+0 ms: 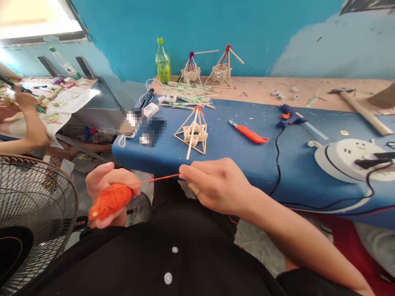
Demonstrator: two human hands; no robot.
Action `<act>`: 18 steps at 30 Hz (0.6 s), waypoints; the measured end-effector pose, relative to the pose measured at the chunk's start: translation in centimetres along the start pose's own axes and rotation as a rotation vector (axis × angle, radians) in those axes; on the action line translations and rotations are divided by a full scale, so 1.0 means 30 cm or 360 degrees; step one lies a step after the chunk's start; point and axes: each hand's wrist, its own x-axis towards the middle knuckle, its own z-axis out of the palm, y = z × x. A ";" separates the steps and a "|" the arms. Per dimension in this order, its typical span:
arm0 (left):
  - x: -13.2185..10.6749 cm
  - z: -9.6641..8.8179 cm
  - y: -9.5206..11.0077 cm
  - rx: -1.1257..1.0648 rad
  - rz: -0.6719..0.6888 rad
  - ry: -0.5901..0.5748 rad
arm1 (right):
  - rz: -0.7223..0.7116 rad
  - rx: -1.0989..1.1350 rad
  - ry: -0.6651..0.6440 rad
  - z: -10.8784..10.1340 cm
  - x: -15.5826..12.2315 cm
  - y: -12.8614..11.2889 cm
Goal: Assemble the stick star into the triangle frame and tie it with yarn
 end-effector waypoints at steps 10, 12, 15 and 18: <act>0.070 0.023 -0.055 0.0000 -0.0310 -0.0493 | 0.0428 0.0585 -0.0928 -0.045 -0.109 0.102; 0.074 0.044 -0.055 0.0072 -0.0338 -0.0720 | 0.0841 0.0351 -0.0887 -0.045 -0.147 0.201; 0.082 0.086 -0.058 0.0168 -0.0335 -0.0907 | 0.1499 -0.0244 -0.0693 -0.020 -0.197 0.372; 0.083 0.115 -0.066 0.0215 -0.0341 -0.0944 | 0.1805 -0.0557 -0.0767 0.025 -0.225 0.518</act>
